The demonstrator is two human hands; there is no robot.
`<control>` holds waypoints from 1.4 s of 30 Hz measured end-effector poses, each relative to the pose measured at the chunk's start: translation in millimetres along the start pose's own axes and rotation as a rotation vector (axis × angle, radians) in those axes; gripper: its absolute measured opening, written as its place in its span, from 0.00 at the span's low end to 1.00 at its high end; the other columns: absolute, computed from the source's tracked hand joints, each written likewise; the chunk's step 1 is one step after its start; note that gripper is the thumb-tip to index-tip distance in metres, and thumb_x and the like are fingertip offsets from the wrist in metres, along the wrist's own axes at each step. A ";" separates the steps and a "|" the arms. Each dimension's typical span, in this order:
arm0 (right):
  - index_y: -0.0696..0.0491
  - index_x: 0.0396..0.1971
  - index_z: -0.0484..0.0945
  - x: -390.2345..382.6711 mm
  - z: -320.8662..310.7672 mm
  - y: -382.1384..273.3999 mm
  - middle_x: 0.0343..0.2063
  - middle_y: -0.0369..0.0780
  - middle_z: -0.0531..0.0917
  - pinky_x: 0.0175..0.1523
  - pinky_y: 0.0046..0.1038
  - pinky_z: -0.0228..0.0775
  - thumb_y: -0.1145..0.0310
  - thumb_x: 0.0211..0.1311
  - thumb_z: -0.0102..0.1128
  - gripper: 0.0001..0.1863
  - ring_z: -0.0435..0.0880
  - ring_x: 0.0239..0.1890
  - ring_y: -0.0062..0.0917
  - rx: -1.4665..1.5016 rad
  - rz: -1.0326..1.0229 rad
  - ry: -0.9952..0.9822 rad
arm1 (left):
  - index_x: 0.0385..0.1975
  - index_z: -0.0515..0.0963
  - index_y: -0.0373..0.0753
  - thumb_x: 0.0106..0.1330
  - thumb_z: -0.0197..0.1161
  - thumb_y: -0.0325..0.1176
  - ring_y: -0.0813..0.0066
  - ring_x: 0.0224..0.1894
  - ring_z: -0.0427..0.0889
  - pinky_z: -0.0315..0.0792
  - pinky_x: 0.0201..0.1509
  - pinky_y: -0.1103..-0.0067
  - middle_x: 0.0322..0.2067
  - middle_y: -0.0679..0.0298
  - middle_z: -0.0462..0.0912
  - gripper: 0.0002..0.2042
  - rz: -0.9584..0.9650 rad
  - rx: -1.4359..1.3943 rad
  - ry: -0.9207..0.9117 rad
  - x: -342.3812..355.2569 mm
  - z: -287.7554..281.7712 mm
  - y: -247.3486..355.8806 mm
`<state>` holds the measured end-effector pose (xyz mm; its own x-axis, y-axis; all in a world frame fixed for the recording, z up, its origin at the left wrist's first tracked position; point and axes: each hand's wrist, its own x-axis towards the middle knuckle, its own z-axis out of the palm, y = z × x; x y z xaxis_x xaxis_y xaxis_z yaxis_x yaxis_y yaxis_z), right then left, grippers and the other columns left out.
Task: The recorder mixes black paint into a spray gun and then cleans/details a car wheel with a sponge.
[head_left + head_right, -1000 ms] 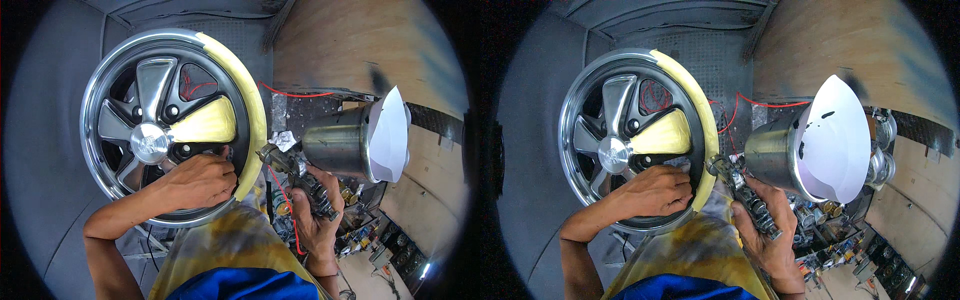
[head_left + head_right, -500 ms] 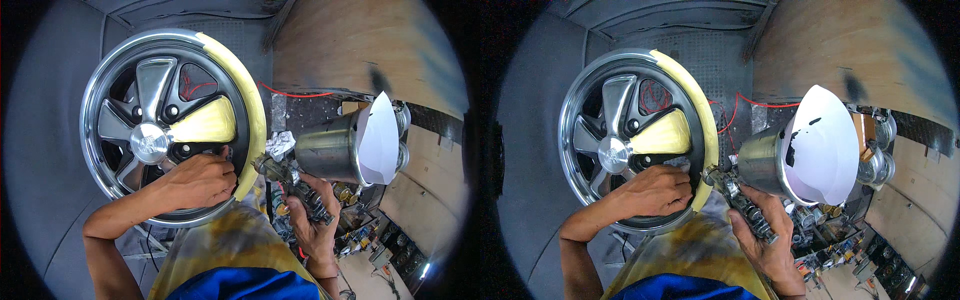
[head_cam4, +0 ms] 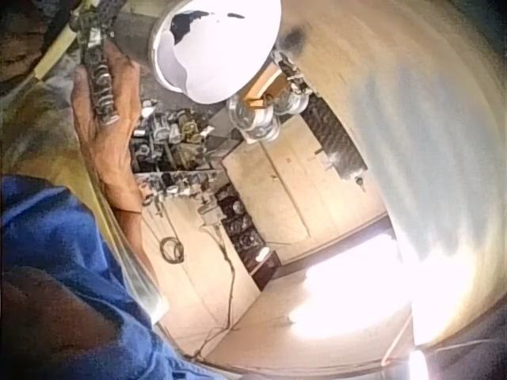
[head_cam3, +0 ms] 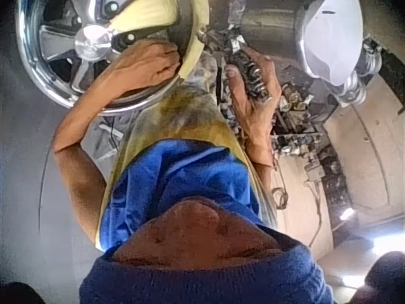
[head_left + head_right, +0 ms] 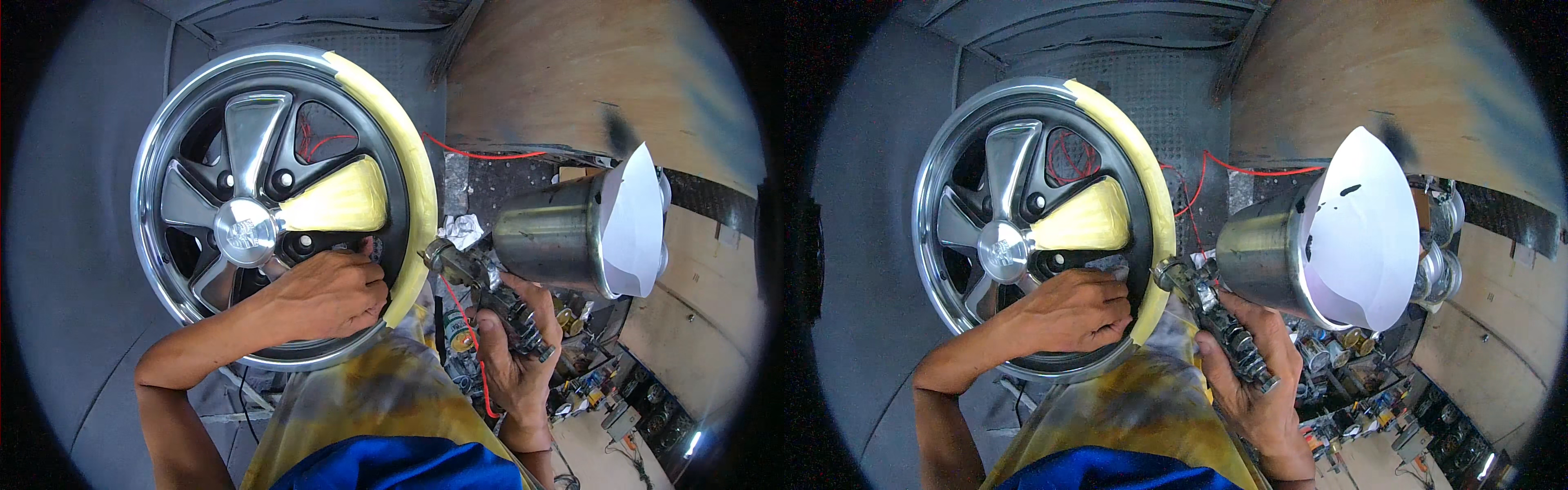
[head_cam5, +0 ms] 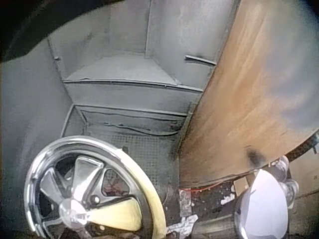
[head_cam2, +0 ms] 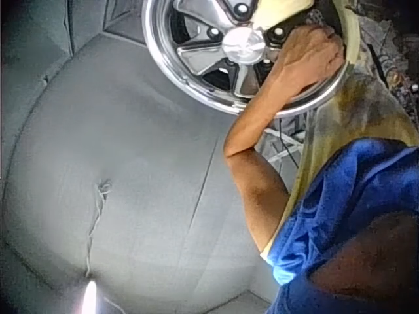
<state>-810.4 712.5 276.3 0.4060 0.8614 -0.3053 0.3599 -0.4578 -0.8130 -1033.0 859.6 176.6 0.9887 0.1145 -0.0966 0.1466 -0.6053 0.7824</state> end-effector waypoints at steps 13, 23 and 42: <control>0.61 0.58 0.81 -1.6 0.0 -2.7 0.49 0.50 0.87 0.56 0.32 0.78 0.72 0.66 0.76 0.23 0.90 0.50 0.38 -0.024 -0.027 -0.113 | 0.32 0.82 0.32 0.66 0.67 0.34 0.54 0.41 0.84 0.80 0.49 0.62 0.33 0.54 0.81 0.09 -0.018 -0.002 -0.022 2.4 -0.2 0.7; 0.61 0.58 0.81 0.8 -1.8 -6.1 0.48 0.50 0.87 0.57 0.32 0.78 0.73 0.66 0.75 0.22 0.89 0.49 0.38 -0.047 0.000 -0.079 | 0.32 0.82 0.32 0.66 0.67 0.34 0.53 0.41 0.84 0.80 0.49 0.62 0.33 0.54 0.81 0.10 -0.029 -0.028 -0.023 1.7 -0.6 2.4; 0.61 0.58 0.81 0.3 -3.0 -8.1 0.48 0.50 0.87 0.56 0.32 0.79 0.71 0.66 0.75 0.23 0.89 0.48 0.36 -0.083 -0.037 -0.021 | 0.30 0.80 0.32 0.67 0.68 0.34 0.52 0.41 0.84 0.81 0.50 0.62 0.32 0.53 0.82 0.10 -0.018 -0.014 -0.002 0.0 -0.2 1.0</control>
<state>-810.7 715.8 284.2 0.3737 0.8819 -0.2873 0.4430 -0.4419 -0.7800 -1032.9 859.2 177.5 0.9860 0.1236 -0.1118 0.1637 -0.5923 0.7889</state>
